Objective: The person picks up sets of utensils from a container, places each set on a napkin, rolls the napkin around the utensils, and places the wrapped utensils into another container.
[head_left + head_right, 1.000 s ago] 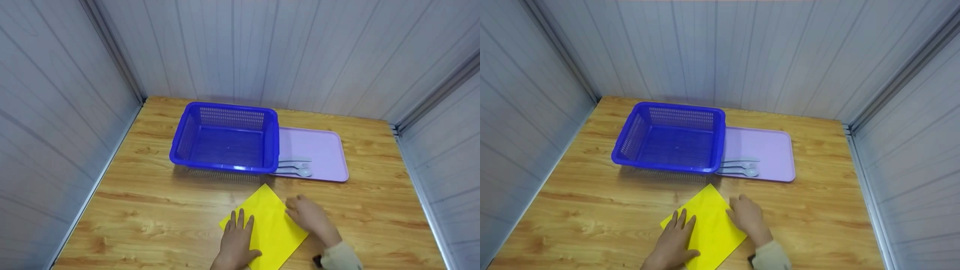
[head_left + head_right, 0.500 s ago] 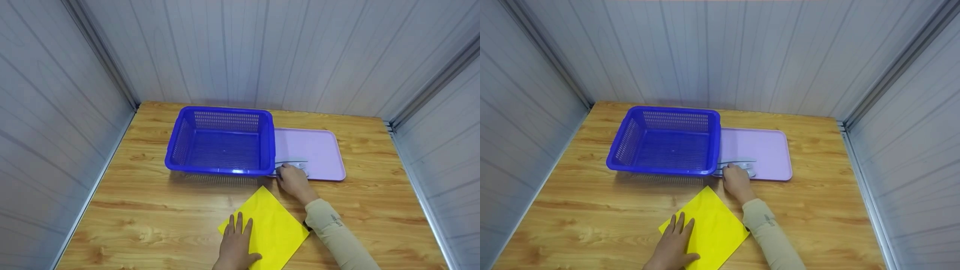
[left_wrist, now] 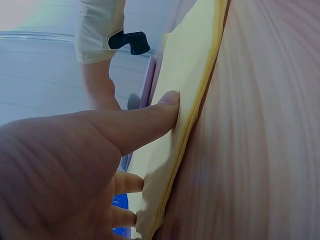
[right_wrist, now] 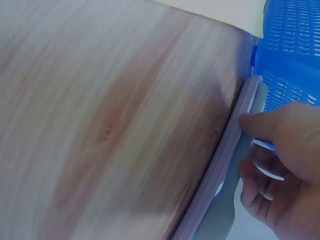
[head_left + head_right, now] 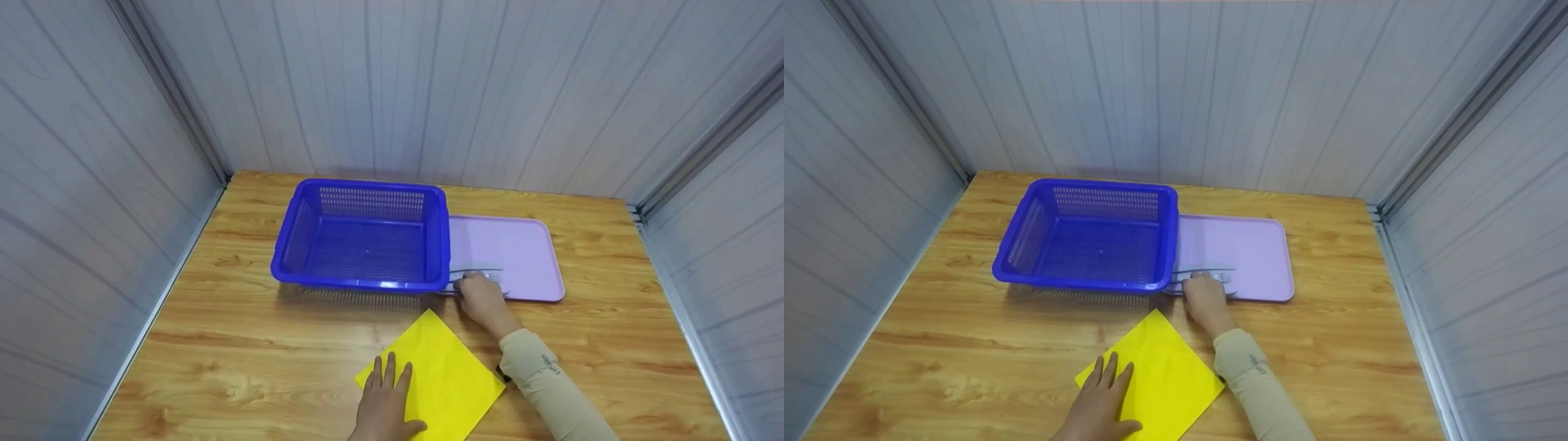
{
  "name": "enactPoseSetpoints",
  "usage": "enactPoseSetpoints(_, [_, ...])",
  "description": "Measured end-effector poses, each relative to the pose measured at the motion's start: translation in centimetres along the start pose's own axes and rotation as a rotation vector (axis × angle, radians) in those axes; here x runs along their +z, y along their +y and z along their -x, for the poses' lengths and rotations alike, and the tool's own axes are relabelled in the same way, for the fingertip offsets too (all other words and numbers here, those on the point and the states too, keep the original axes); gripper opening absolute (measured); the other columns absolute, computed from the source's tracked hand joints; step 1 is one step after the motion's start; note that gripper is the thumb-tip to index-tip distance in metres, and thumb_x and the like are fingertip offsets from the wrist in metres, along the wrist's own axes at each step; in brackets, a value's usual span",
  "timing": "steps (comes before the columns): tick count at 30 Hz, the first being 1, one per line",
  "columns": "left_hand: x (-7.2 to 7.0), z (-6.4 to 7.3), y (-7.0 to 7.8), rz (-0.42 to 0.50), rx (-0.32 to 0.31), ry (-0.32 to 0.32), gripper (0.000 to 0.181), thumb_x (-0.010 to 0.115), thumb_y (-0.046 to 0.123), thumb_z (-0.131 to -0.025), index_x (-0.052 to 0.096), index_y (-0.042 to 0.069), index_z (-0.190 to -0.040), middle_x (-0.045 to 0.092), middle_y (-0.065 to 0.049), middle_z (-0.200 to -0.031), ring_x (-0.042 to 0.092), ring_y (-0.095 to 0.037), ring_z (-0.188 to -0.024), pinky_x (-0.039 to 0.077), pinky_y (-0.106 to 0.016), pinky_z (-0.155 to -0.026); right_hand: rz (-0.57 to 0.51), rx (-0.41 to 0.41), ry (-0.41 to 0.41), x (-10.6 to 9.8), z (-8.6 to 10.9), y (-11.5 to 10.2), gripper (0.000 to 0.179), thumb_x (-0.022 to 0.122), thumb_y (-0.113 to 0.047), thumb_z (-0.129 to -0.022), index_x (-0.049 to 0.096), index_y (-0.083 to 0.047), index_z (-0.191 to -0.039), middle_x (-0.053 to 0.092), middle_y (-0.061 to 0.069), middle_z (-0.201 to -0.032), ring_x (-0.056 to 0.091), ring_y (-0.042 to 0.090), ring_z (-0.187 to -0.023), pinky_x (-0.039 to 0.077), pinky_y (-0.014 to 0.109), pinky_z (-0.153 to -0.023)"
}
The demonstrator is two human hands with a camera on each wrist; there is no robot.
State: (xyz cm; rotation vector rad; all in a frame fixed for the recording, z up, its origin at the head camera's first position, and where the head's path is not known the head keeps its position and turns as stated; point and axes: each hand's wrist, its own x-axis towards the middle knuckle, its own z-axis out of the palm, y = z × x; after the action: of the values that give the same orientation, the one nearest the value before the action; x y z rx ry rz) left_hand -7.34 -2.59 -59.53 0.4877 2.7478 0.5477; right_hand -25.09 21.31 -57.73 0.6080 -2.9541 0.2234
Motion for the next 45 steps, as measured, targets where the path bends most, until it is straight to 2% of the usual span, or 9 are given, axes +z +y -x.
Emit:
enactPoseSetpoints(5, [0.4, 0.7, -0.3, -0.013, 0.006, 0.013, 0.106, 0.077, 0.064, -0.064, 0.043, 0.006, -0.145, 0.026, -0.029, -0.151, 0.023, -0.053, -0.136, 0.034, -0.061, -0.102, 0.010, -0.078, 0.080, 0.8, 0.8, -0.3, 0.010, 0.072, -0.003, -0.080, 0.070, -0.007, -0.070, 0.061, 0.008, -0.070, 0.058, 0.032, -0.069, 0.050, 0.046, -0.056])
enactPoseSetpoints(11, [0.5, 0.3, -0.1, -0.021, 0.041, 0.054, 0.105, 0.076, 0.063, -0.065, 0.042, 0.005, -0.146, 0.025, -0.030, -0.152, 0.023, -0.054, -0.136, 0.034, -0.062, -0.102, 0.074, -0.097, 0.105, 0.6, 1.0, 0.1, 0.017, 0.068, -0.002, -0.081, 0.063, -0.008, -0.066, 0.060, 0.006, -0.062, 0.060, 0.029, -0.057, 0.048, 0.044, -0.047])
enactPoseSetpoints(20, [0.3, -0.3, 0.0, -0.035, 0.030, 0.029, 0.105, 0.076, 0.064, -0.065, 0.042, 0.007, -0.146, 0.025, -0.029, -0.152, 0.023, -0.054, -0.136, 0.033, -0.062, -0.102, 0.130, -0.229, 0.202, 0.4, 1.7, -0.1, 0.005, 0.067, 0.002, -0.077, 0.065, -0.004, -0.077, 0.063, 0.010, -0.073, 0.057, 0.029, -0.069, 0.050, 0.042, -0.058])
enactPoseSetpoints(24, [0.0, -0.5, 0.1, -0.020, 0.020, 0.013, 0.105, 0.076, 0.064, -0.066, 0.041, 0.007, -0.147, 0.024, -0.027, -0.153, 0.021, -0.052, -0.137, 0.031, -0.061, -0.104, 0.144, -0.273, 0.236, 0.2, 2.2, -0.9, 0.005, 0.070, -0.006, -0.083, 0.065, -0.006, -0.084, 0.063, 0.008, -0.074, 0.058, 0.027, -0.069, 0.052, 0.040, -0.060])
enactPoseSetpoints(31, [0.1, -0.3, 0.0, -0.035, 0.015, 0.000, 0.106, 0.074, 0.067, -0.065, 0.041, 0.007, -0.147, 0.025, -0.027, -0.153, 0.022, -0.052, -0.137, 0.032, -0.061, -0.104, 0.149, -0.324, 0.278, -0.2, 3.6, -2.9, 0.012, 0.070, -0.017, -0.088, 0.062, -0.009, -0.084, 0.062, 0.004, -0.073, 0.053, 0.022, -0.064, 0.047, 0.034, -0.053])
enactPoseSetpoints(34, [0.2, -0.2, -0.1, -0.046, 0.029, 0.018, 0.106, 0.073, 0.067, -0.065, 0.041, 0.007, -0.147, 0.024, -0.028, -0.153, 0.022, -0.053, -0.136, 0.033, -0.061, -0.103, 0.150, -0.340, 0.300, -0.3, 4.3, -3.7, 0.007, 0.069, -0.012, -0.088, 0.065, -0.006, -0.087, 0.063, 0.006, -0.077, 0.056, 0.023, -0.067, 0.050, 0.034, -0.055])
enactPoseSetpoints(40, [0.3, 0.0, 0.1, -0.067, 0.059, 0.067, 0.107, 0.072, 0.069, -0.064, 0.043, 0.005, -0.145, 0.027, -0.030, -0.151, 0.025, -0.054, -0.134, 0.036, -0.061, -0.100, 0.144, -0.376, 0.326, -0.9, 5.6, -5.6, 0.006, 0.070, -0.003, -0.082, 0.067, -0.005, -0.087, 0.062, 0.007, -0.081, 0.058, 0.023, -0.072, 0.052, 0.034, -0.053])
enactPoseSetpoints(45, [0.0, -0.3, 0.1, -0.060, 0.029, 0.031, 0.107, 0.073, 0.069, -0.064, 0.043, 0.007, -0.145, 0.028, -0.028, -0.151, 0.025, -0.052, -0.136, 0.035, -0.060, -0.101, 0.127, -0.430, 0.329, -1.6, 6.1, -7.2, 0.008, 0.067, 0.000, -0.082, 0.065, -0.004, -0.088, 0.061, 0.008, -0.080, 0.057, 0.021, -0.071, 0.052, 0.030, -0.060])
